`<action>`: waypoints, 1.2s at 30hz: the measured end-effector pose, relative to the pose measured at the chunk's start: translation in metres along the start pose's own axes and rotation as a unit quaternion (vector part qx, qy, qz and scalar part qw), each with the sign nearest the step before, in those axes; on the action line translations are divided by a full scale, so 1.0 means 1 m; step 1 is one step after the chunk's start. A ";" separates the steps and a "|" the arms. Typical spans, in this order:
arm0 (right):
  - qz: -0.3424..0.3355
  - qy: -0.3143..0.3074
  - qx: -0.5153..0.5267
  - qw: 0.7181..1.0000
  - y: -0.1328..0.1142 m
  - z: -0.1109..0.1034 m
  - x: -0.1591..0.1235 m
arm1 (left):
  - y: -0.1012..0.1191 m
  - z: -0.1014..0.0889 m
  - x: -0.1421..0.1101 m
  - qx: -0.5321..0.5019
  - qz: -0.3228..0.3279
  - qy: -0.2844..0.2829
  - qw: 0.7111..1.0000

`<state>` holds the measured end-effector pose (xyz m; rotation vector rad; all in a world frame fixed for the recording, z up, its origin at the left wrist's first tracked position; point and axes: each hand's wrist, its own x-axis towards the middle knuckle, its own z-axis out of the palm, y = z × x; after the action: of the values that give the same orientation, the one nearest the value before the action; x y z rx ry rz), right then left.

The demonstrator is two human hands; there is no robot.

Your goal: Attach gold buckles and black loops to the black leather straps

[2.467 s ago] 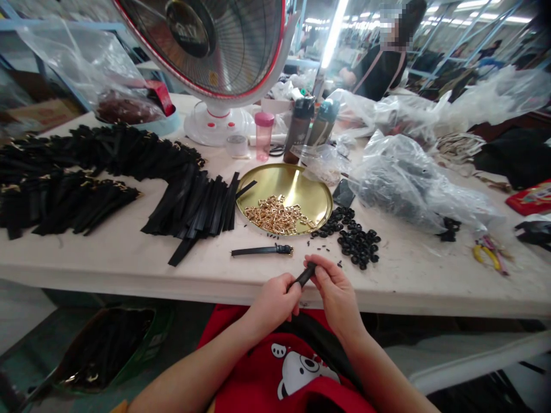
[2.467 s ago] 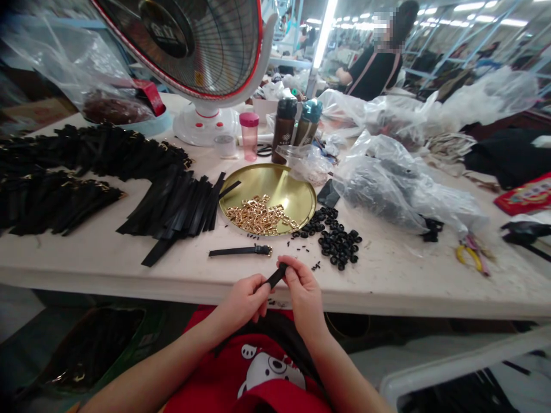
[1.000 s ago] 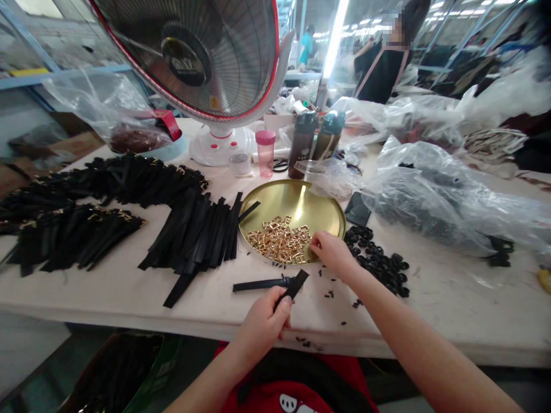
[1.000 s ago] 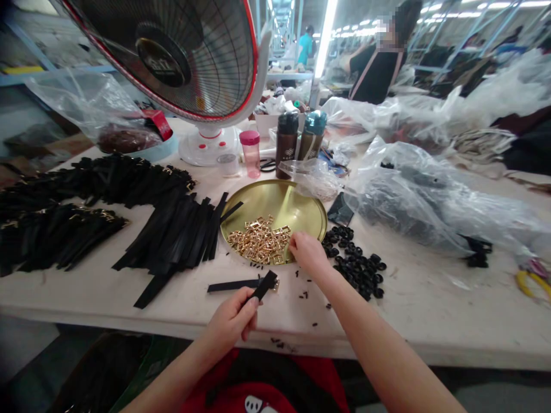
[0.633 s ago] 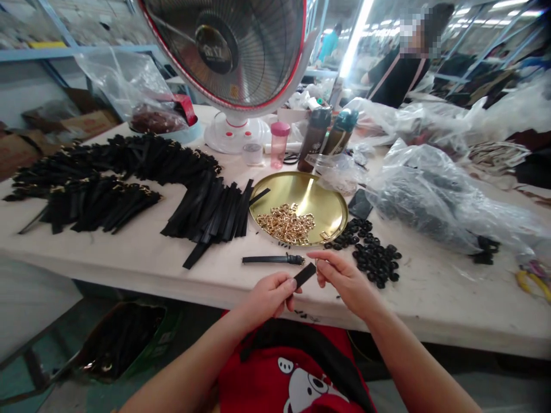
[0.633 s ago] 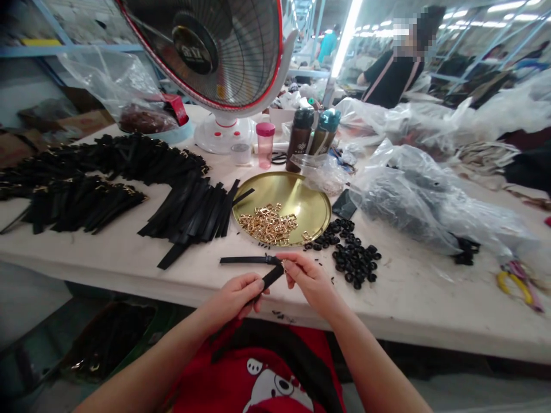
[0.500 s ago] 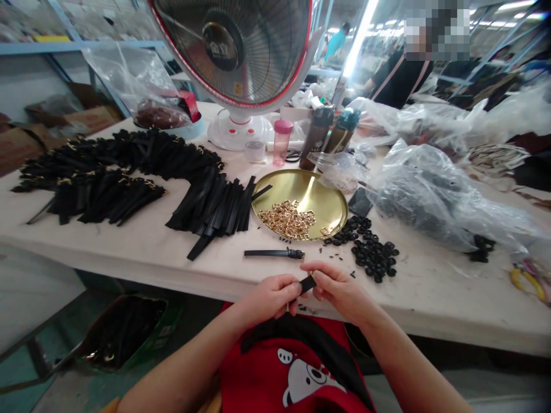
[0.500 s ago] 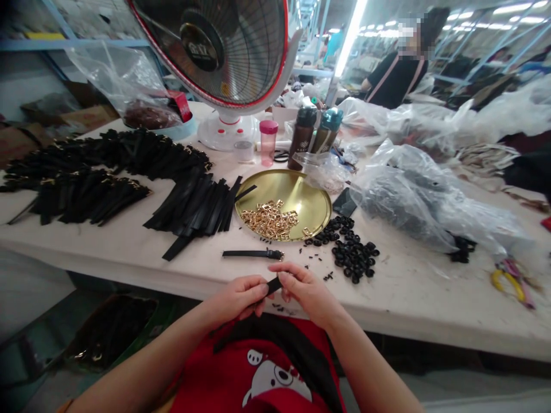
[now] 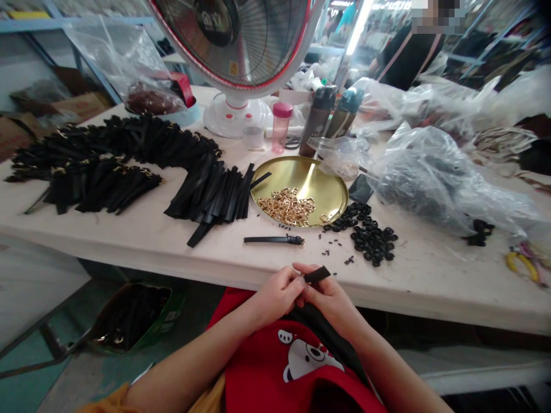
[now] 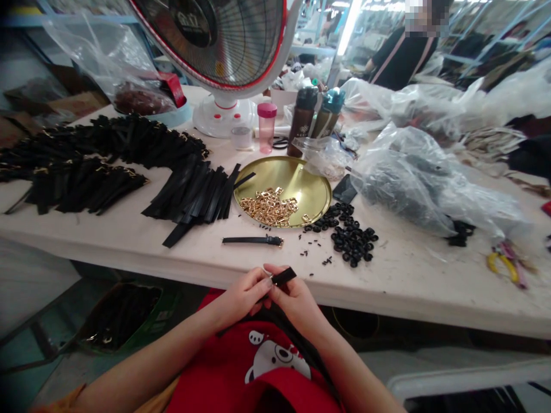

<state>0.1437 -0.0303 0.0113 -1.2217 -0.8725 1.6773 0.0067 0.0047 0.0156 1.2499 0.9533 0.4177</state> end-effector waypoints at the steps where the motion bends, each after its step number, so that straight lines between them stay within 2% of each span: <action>1: 0.009 0.001 0.006 1.000 0.000 0.000 -0.001 | 0.000 -0.001 0.001 -0.003 -0.007 -0.006 1.000; 5: 0.066 0.016 0.077 0.995 0.000 -0.004 -0.005 | 0.000 -0.004 0.004 -0.009 -0.004 -0.033 0.999; 8: 0.075 0.020 0.137 0.988 0.003 -0.007 -0.005 | -0.002 -0.004 0.005 -0.016 0.000 -0.040 0.999; 10: 0.072 0.023 0.142 0.987 0.005 -0.008 -0.004 | -0.004 -0.003 0.006 -0.012 0.005 -0.032 0.999; 20: 0.066 0.020 -0.027 0.997 -0.001 -0.005 -0.001 | -0.012 -0.003 0.006 -0.009 -0.013 -0.026 1.000; 26: -0.036 0.108 -0.072 0.991 0.002 -0.010 0.000 | -0.010 -0.002 0.006 0.028 0.004 0.005 1.000; 28: -0.020 0.112 -0.040 0.993 0.004 -0.012 0.003 | -0.009 0.000 0.007 0.029 0.007 0.010 1.000; 33: 0.103 0.081 0.143 0.981 0.005 -0.011 0.009 | -0.006 0.006 0.009 -0.016 0.010 0.026 0.999; 36: 0.095 0.092 0.140 0.981 0.003 -0.010 0.007 | -0.004 0.007 0.009 -0.012 0.012 0.042 0.999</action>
<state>0.1514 -0.0247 0.0029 -1.2691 -0.4025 1.7350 0.0169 0.0057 0.0084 1.2312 1.0015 0.5024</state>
